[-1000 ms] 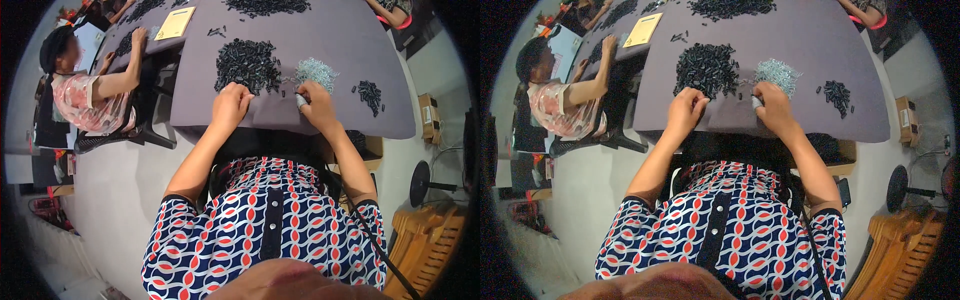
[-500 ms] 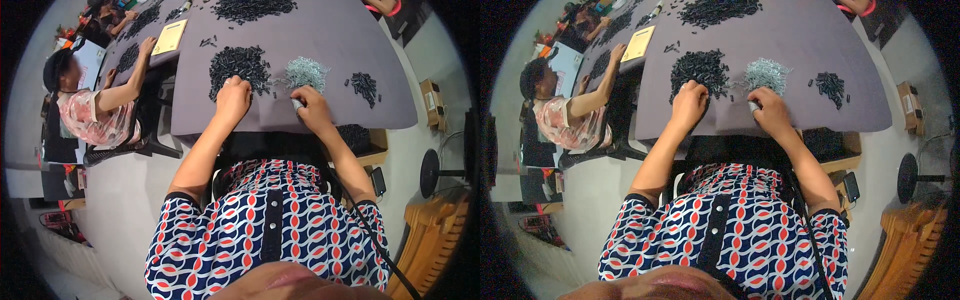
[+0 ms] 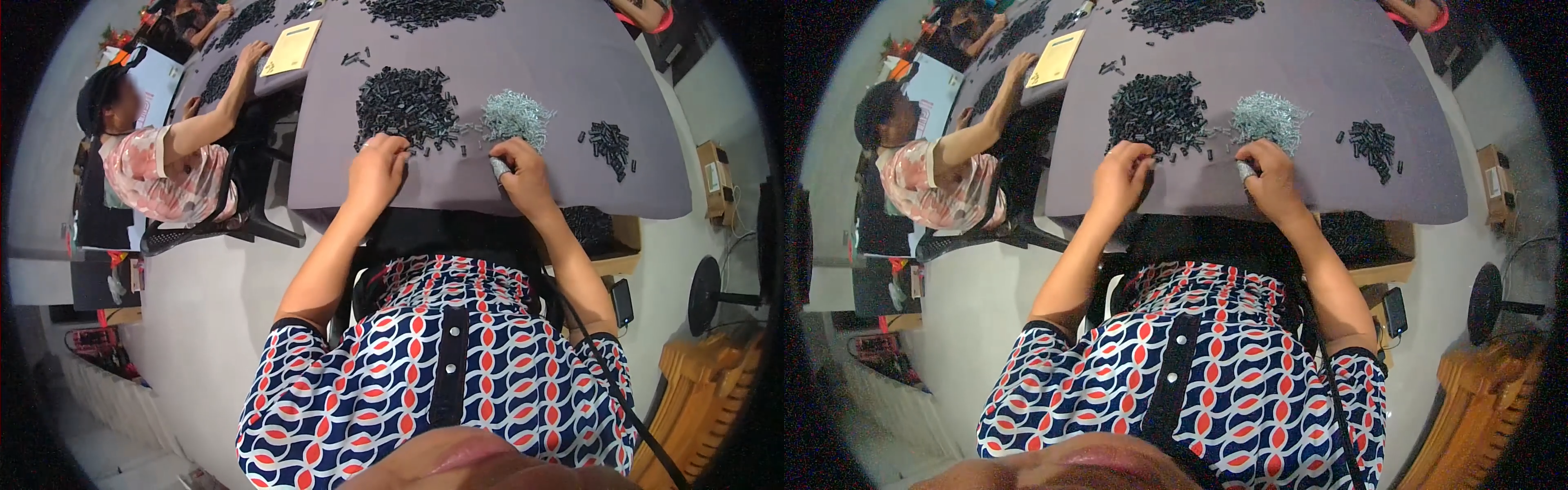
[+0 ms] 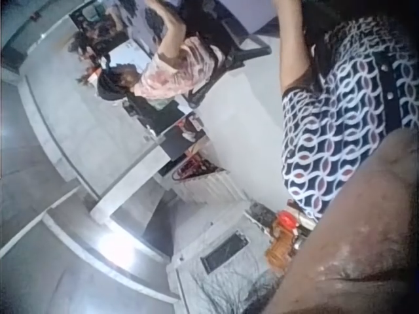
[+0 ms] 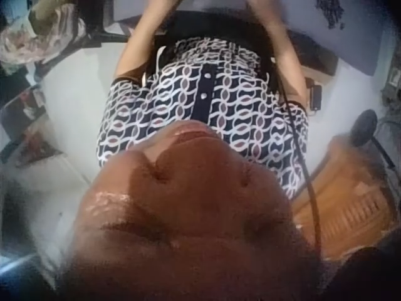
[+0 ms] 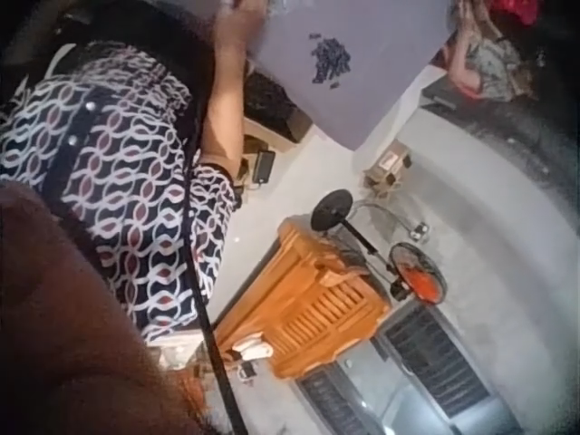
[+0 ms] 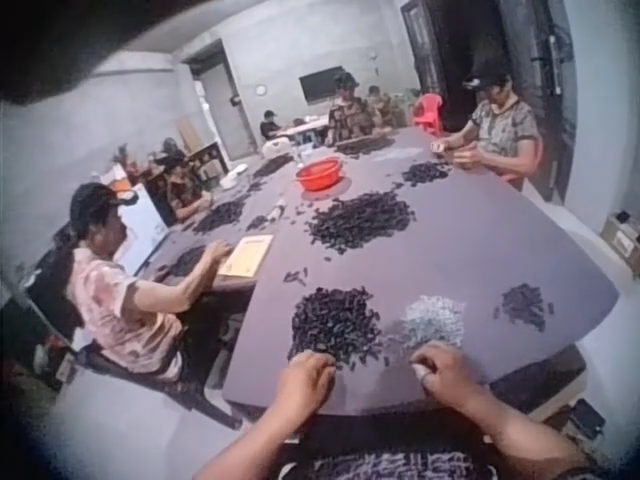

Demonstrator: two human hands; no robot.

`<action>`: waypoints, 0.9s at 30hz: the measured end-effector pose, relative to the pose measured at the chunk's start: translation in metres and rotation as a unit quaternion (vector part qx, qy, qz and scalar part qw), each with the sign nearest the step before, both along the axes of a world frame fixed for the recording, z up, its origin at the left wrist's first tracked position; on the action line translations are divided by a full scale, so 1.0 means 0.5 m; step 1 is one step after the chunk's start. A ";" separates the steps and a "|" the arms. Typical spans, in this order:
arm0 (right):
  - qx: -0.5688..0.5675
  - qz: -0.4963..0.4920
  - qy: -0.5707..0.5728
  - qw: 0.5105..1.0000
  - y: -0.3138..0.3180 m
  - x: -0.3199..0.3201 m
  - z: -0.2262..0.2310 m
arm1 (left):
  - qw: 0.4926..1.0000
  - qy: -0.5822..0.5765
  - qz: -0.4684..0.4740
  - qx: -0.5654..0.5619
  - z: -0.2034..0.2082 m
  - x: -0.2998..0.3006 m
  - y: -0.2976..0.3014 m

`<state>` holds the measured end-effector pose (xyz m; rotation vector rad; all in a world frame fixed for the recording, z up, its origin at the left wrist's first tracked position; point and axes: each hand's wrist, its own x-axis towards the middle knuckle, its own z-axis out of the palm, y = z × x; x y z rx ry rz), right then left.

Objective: Sorting and assembling small black and silver parts on a workbench.

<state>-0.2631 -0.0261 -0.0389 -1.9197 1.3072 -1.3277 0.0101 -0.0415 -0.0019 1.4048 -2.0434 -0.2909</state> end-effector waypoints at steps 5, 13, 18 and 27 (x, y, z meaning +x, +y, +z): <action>0.005 -0.012 0.017 1.000 0.004 0.006 0.007 | 0.997 -0.056 -0.031 -0.040 -0.017 -0.034 -0.010; -0.003 -0.012 0.028 1.000 -0.003 0.002 -0.003 | 0.996 -0.077 -0.044 -0.029 -0.019 -0.038 -0.027; -0.004 -0.007 0.032 0.999 -0.002 -0.001 0.004 | 0.997 0.014 0.037 -0.069 0.008 -0.011 -0.054; -0.002 -0.004 0.027 1.000 0.004 0.000 0.002 | 0.989 -0.016 0.145 -0.017 -0.028 0.050 -0.090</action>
